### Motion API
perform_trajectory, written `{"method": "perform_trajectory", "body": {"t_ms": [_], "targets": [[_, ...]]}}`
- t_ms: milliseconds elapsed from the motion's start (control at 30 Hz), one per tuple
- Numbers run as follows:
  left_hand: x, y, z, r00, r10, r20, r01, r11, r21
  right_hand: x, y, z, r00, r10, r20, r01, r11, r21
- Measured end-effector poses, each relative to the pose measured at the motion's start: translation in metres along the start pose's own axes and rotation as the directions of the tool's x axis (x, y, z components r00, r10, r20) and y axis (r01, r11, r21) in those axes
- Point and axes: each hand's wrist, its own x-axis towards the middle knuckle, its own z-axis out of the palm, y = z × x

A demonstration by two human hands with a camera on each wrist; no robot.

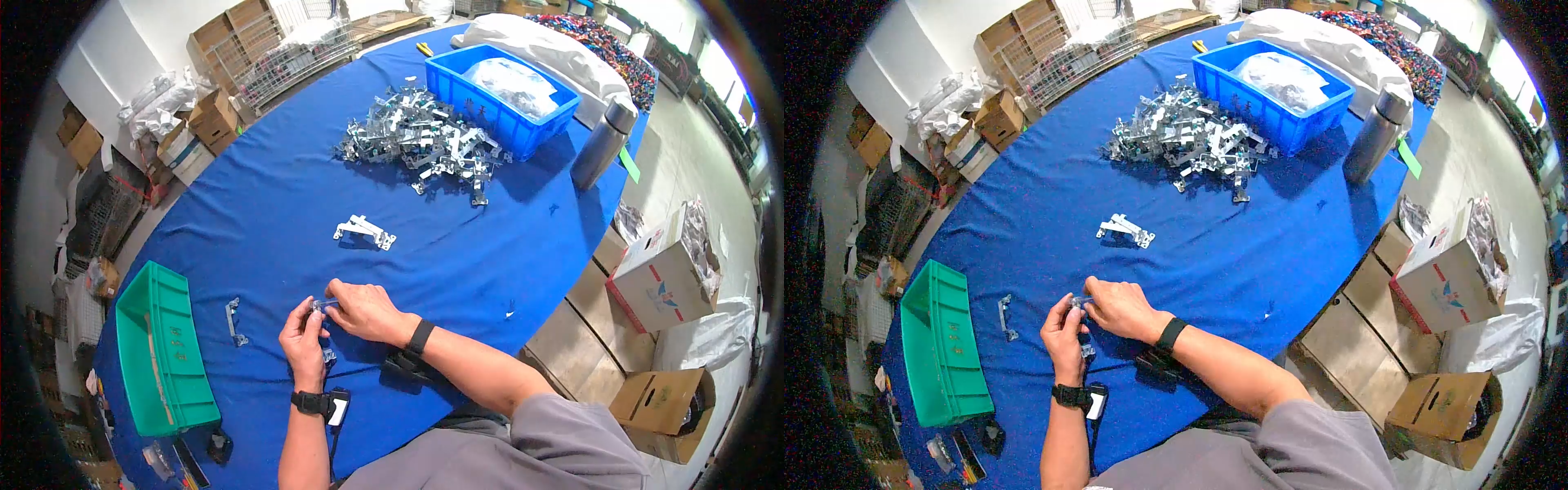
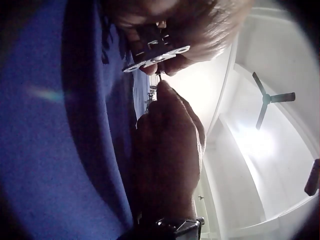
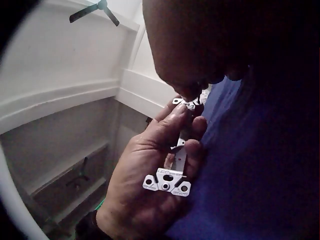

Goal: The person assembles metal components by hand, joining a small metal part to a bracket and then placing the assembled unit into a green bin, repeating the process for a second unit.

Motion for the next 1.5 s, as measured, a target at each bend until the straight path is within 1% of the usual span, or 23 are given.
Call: {"method": "perform_trajectory", "body": {"t_ms": [67,133,167,200,267,300,333,400,467,533,600,633,667,733,800,867,967,1033,1067,1133,1167,1267,1500], "targets": [[-0.001,-0.001,0.0,1.0,0.003,-0.014,-0.003,1.0,0.001,-0.001,0.006,0.006,1.0,-0.013,-0.006,0.012,0.998,-0.061],[-0.002,0.005,0.002,1.0,0.0,-0.021,0.001,0.999,0.032,0.0,0.004,0.004,0.999,0.014,0.041,-0.01,0.994,-0.11],[-0.002,0.004,0.002,1.0,-0.012,-0.024,0.012,1.0,0.014,0.001,0.002,0.001,0.996,0.033,0.08,-0.02,0.987,-0.16],[0.0,0.002,0.002,1.0,-0.001,-0.021,0.002,1.0,0.007,0.002,0.003,0.001,0.997,0.025,0.075,-0.012,0.986,-0.168],[0.0,-0.004,0.001,0.999,0.008,-0.047,-0.009,1.0,-0.027,0.002,0.003,0.004,0.997,0.023,0.074,-0.011,0.987,-0.159],[0.001,-0.002,0.003,0.999,0.01,-0.051,-0.011,1.0,-0.027,0.001,0.0,0.002,0.997,0.057,0.042,-0.053,0.994,-0.098],[0.002,-0.002,0.004,0.998,0.009,-0.054,-0.01,1.0,-0.025,0.003,-0.001,0.001,0.997,0.056,0.044,-0.052,0.994,-0.095],[-0.001,-0.002,0.005,0.998,-0.015,-0.067,0.014,1.0,-0.013,0.0,0.0,0.001,1.0,0.024,-0.019,-0.024,1.0,-0.015],[-0.001,0.002,0.006,0.998,-0.006,-0.062,0.004,1.0,-0.029,0.0,0.003,0.002,1.0,0.024,0.016,-0.024,0.999,-0.026],[-0.001,0.003,0.004,0.997,-0.044,-0.055,0.044,0.999,-0.018,0.003,0.006,0.003,0.999,-0.044,0.006,0.044,0.996,-0.081],[-0.002,0.001,0.003,0.998,-0.039,-0.049,0.039,0.999,0.0,0.003,0.009,0.005,0.999,-0.044,0.012,0.045,0.994,-0.1],[-0.002,-0.001,0.003,0.999,-0.006,-0.036,0.007,1.0,0.022,0.001,0.008,0.004,0.999,-0.045,0.013,0.046,0.991,-0.123],[-0.002,-0.002,0.003,0.999,0.03,-0.023,-0.029,0.999,0.041,-0.001,0.006,0.004,0.999,-0.041,0.013,0.042,0.992,-0.123],[-0.003,-0.001,0.005,0.999,0.025,-0.032,-0.025,1.0,0.017,0.001,-0.004,-0.002,1.0,0.005,-0.026,-0.006,1.0,-0.026],[0.0,0.0,0.005,0.999,0.019,-0.043,-0.019,1.0,-0.005,0.004,0.0,0.001,1.0,0.0,-0.005,0.0,0.999,-0.043],[-0.001,-0.003,0.002,1.0,0.026,-0.015,-0.026,1.0,-0.01,-0.001,0.006,0.006,1.0,0.019,0.016,-0.018,0.999,-0.051],[-0.003,-0.003,0.002,1.0,0.018,-0.015,-0.018,1.0,0.006,0.002,0.006,0.004,0.999,-0.032,0.044,0.037,0.993,-0.115],[0.001,-0.002,0.003,0.999,0.026,-0.036,-0.026,1.0,0.008,0.003,0.001,0.003,0.999,0.041,-0.011,-0.041,0.997,-0.06],[0.001,-0.002,0.004,0.999,0.034,-0.035,-0.034,0.999,0.004,0.003,0.001,0.003,0.999,0.042,-0.009,-0.042,0.997,-0.057],[-0.003,-0.005,0.001,0.999,0.028,-0.027,-0.028,1.0,0.01,0.001,0.002,0.002,0.998,-0.027,-0.048,0.026,0.999,-0.019],[-0.003,-0.005,0.0,1.0,0.018,-0.017,-0.017,1.0,0.008,-0.002,0.004,0.004,0.998,-0.023,-0.052,0.022,1.0,-0.018],[-0.001,-0.003,0.001,1.0,0.013,-0.02,-0.013,1.0,-0.009,0.003,0.009,0.005,0.996,-0.083,-0.01,0.082,0.994,-0.068],[-0.002,0.0,0.003,0.999,0.006,-0.036,-0.006,1.0,-0.021,0.003,0.003,0.003,1.0,-0.019,0.011,0.019,0.995,-0.093]]}}
